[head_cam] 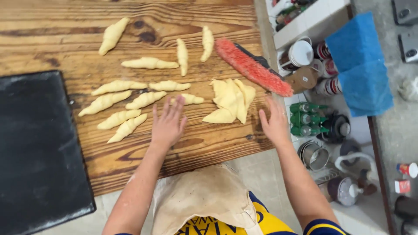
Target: The person rolls triangular pieces of dough into crescent shapes on a wooden table. They repeatedly pick up a piece, roll it with both hands, and place the finished shape on the table next to others.
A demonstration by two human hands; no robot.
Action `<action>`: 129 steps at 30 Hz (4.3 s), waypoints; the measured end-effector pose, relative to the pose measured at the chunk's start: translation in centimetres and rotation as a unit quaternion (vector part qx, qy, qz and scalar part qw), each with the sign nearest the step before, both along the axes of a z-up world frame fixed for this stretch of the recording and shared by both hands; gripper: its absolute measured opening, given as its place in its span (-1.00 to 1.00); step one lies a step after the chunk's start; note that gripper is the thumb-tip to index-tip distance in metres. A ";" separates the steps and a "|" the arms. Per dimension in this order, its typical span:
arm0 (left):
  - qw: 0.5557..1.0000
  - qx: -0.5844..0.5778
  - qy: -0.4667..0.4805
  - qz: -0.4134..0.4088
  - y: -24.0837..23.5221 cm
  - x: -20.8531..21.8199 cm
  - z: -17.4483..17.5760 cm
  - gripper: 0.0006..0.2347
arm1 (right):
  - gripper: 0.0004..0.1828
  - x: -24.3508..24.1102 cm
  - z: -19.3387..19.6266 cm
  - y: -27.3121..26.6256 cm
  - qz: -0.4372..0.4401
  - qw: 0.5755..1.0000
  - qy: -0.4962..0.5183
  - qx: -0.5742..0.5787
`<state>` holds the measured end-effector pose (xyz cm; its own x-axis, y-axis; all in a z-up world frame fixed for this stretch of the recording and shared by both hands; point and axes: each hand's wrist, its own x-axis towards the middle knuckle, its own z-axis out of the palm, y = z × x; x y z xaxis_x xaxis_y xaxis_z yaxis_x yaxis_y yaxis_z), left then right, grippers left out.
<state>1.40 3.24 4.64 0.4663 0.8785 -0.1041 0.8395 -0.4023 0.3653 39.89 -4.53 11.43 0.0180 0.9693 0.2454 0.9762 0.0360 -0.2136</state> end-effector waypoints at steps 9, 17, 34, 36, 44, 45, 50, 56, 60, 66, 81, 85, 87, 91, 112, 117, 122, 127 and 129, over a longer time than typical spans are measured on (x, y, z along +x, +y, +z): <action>0.971 0.137 -0.196 -0.007 2.2 11.4 1.5 -0.59 | -0.44 -1.5 -2.2 5.6 0.083 0.990 0.097 -0.061; 0.993 -0.041 -0.077 0.085 1.8 20.4 -1.8 -0.47 | -0.46 0.3 -3.0 4.4 0.070 0.978 0.183 -0.070; 0.961 -0.124 -0.177 0.172 2.4 22.2 5.7 -0.96 | -0.53 3.1 2.6 0.6 0.106 0.918 0.336 -0.181; 0.963 -0.114 -0.170 0.175 1.8 22.3 7.3 -0.84 | -0.54 2.7 3.7 0.7 0.090 0.901 0.372 -0.204; 0.894 -0.122 -0.335 0.272 -6.1 21.8 8.5 -0.71 | -0.18 0.1 8.3 -1.2 0.095 0.720 0.555 -0.407; 0.841 -0.147 -0.414 0.316 -7.2 21.7 8.2 -0.71 | 0.00 -0.2 8.2 -1.5 0.116 0.684 0.598 -0.402; 0.686 -0.300 -0.585 0.312 -8.8 18.6 8.2 -0.54 | -0.19 -2.4 5.2 -0.6 0.004 0.673 0.657 -0.340; 0.822 -0.092 -0.504 0.247 -8.5 14.7 8.6 -0.57 | -0.53 -4.0 3.8 -0.2 0.047 0.712 0.607 -0.349; 0.682 -0.370 -0.578 0.252 -9.4 14.5 4.9 -0.55 | -0.57 -4.4 9.6 -0.3 0.247 0.814 0.487 -0.199; 0.771 -0.322 -0.458 0.304 -11.5 16.6 5.0 -0.85 | -0.33 -5.1 8.5 -0.6 0.228 0.886 0.355 -0.191; 0.726 -0.401 -0.485 0.278 -15.7 10.5 0.0 -0.74 | -0.55 -1.4 5.8 3.4 0.191 0.925 0.311 -0.103; 0.763 -0.326 -0.526 0.186 -15.5 9.8 1.7 -0.68 | -0.57 -1.8 4.3 2.6 0.173 0.923 0.322 -0.119; 0.759 -0.342 -0.529 0.163 -15.9 9.7 3.8 -0.66 | -0.51 -2.0 3.3 1.7 0.096 0.927 0.311 -0.185; 0.704 -0.385 -0.549 0.233 -16.4 8.5 6.1 -0.78 | -0.63 -1.3 2.8 1.1 0.123 0.923 0.325 -0.168; 0.949 0.046 -0.117 0.290 -16.9 5.6 -6.0 -0.51 | -0.53 -12.7 -5.7 1.0 0.483 0.864 0.058 -0.130; 0.936 0.225 -0.089 0.257 -17.4 5.2 -5.6 -0.82 | -0.84 -13.5 -8.5 3.1 0.556 0.826 0.088 -0.022; 0.926 0.261 -0.074 0.264 -20.1 6.5 -5.3 -0.85 | -0.83 -11.8 -8.6 2.4 0.565 0.824 0.041 -0.007; 0.926 0.313 -0.049 0.204 -21.7 9.4 -3.1 -0.45 | -0.56 -11.7 -7.4 -1.1 0.552 0.829 0.079 0.052; 0.912 0.334 0.023 0.239 -22.2 10.9 -1.9 -0.44 | -0.37 -11.2 -7.0 -2.6 0.572 0.819 -0.002 0.048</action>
<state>12.27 -18.99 2.76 0.0214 0.8550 0.5182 0.9854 -0.1056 0.1335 28.64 -7.13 4.40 -0.8889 0.3285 0.3193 0.2934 0.9435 -0.1539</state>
